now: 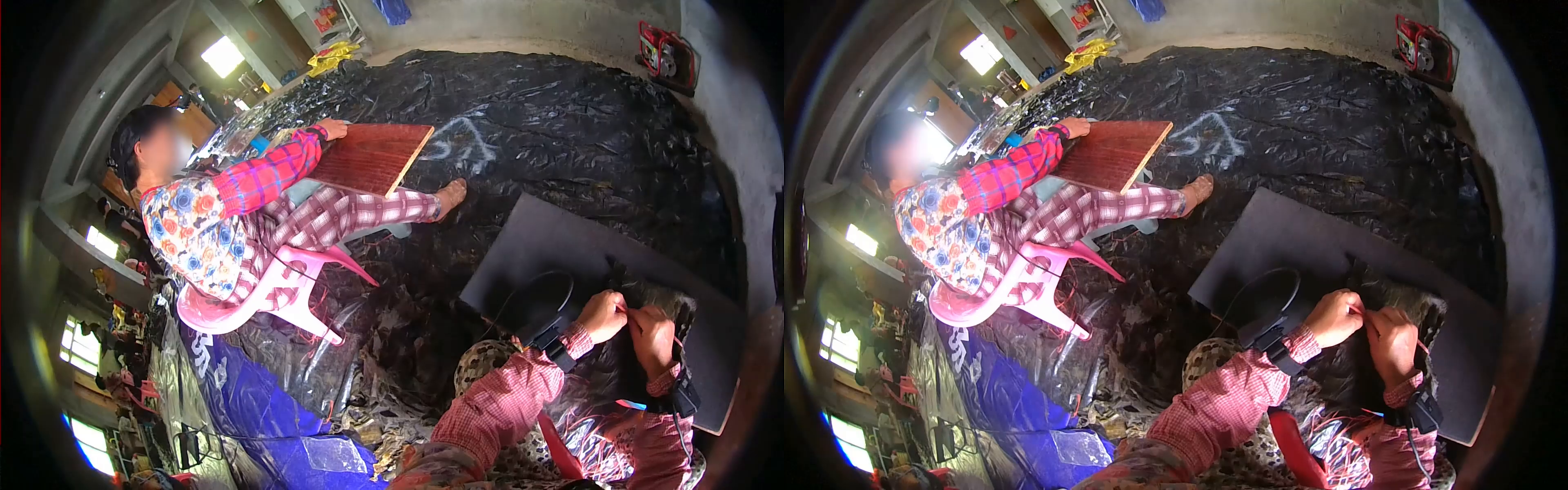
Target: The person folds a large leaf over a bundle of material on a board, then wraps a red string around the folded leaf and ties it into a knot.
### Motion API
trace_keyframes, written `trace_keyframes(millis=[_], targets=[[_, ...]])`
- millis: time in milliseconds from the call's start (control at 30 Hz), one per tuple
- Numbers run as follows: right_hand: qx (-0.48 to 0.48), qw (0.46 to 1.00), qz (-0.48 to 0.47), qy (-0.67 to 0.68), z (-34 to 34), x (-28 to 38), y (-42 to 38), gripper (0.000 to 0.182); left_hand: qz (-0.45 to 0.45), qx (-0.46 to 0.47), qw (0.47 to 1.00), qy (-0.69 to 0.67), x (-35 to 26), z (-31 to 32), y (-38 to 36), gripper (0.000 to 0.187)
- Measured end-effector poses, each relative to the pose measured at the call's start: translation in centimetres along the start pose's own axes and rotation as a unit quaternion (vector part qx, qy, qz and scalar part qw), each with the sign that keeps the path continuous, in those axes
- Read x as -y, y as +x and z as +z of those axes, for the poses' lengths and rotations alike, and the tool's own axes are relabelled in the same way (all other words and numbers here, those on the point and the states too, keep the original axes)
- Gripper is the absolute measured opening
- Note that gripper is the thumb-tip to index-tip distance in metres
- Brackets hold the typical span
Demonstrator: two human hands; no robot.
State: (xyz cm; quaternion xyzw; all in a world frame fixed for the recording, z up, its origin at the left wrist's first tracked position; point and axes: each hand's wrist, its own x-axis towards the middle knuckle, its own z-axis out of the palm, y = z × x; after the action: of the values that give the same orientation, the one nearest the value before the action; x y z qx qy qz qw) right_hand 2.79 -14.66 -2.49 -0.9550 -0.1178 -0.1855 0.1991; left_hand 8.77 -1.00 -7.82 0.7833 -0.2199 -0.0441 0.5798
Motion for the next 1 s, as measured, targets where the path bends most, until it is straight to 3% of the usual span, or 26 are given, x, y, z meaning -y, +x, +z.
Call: trace_keyframes(millis=[133, 233, 300, 333, 400, 467, 567, 700, 900, 933, 967, 1000], targets=[[-0.005, 0.999, 0.014, -0.031, 0.2, 0.3, -0.3, 0.011, -0.043, 0.050, 0.997, -0.025, -0.2, -0.1, 0.3, 0.012], [-0.005, 0.999, 0.009, -0.036, 0.0, 0.3, -0.5, 0.013, -0.065, 0.074, 0.987, -0.128, 0.4, 0.1, 0.5, 0.010], [-0.009, 0.989, 0.041, 0.141, -0.2, -0.3, -0.6, 0.015, -0.110, 0.102, 0.965, -0.216, 0.2, -0.2, 0.6, 0.007], [-0.009, 0.989, 0.041, 0.141, -0.2, -0.6, -0.8, 0.015, -0.110, 0.101, 0.965, -0.216, 0.1, -0.4, 0.5, 0.007], [0.038, 0.921, 0.215, 0.323, -0.2, -1.4, -1.4, 0.014, -0.132, 0.127, 0.945, -0.272, 0.0, -0.3, 0.5, 0.006], [0.064, 0.901, 0.234, 0.359, -0.2, -2.0, -1.5, 0.018, -0.116, 0.112, 0.949, -0.270, 0.0, -0.1, 0.5, 0.006], [0.004, 0.789, 0.287, 0.544, -0.8, -1.3, -1.1, 0.027, -0.113, 0.079, 0.960, -0.245, -0.6, -0.5, 0.7, 0.006], [0.008, 0.731, 0.367, 0.575, -0.7, -2.4, -1.1, 0.017, -0.118, 0.075, 0.944, -0.299, -0.5, -0.7, 1.0, 0.005], [-0.014, 0.687, 0.369, 0.626, -0.1, -3.0, -0.8, 0.010, -0.135, 0.115, 0.915, -0.362, -1.3, -0.7, 1.2, 0.010], [-0.014, 0.687, 0.370, 0.625, 0.1, -3.0, -0.9, 0.010, 0.019, 0.041, 0.969, -0.244, -1.3, -0.3, 1.2, 0.010], [0.021, 0.707, 0.356, 0.610, 0.3, -3.3, -0.9, 0.009, 0.171, -0.035, 0.978, -0.116, -1.2, 0.0, 1.2, 0.011], [0.054, 0.726, 0.342, 0.594, 0.5, -3.6, -1.0, 0.008, 0.125, -0.008, 0.987, -0.104, -1.1, 0.4, 1.0, 0.010]])
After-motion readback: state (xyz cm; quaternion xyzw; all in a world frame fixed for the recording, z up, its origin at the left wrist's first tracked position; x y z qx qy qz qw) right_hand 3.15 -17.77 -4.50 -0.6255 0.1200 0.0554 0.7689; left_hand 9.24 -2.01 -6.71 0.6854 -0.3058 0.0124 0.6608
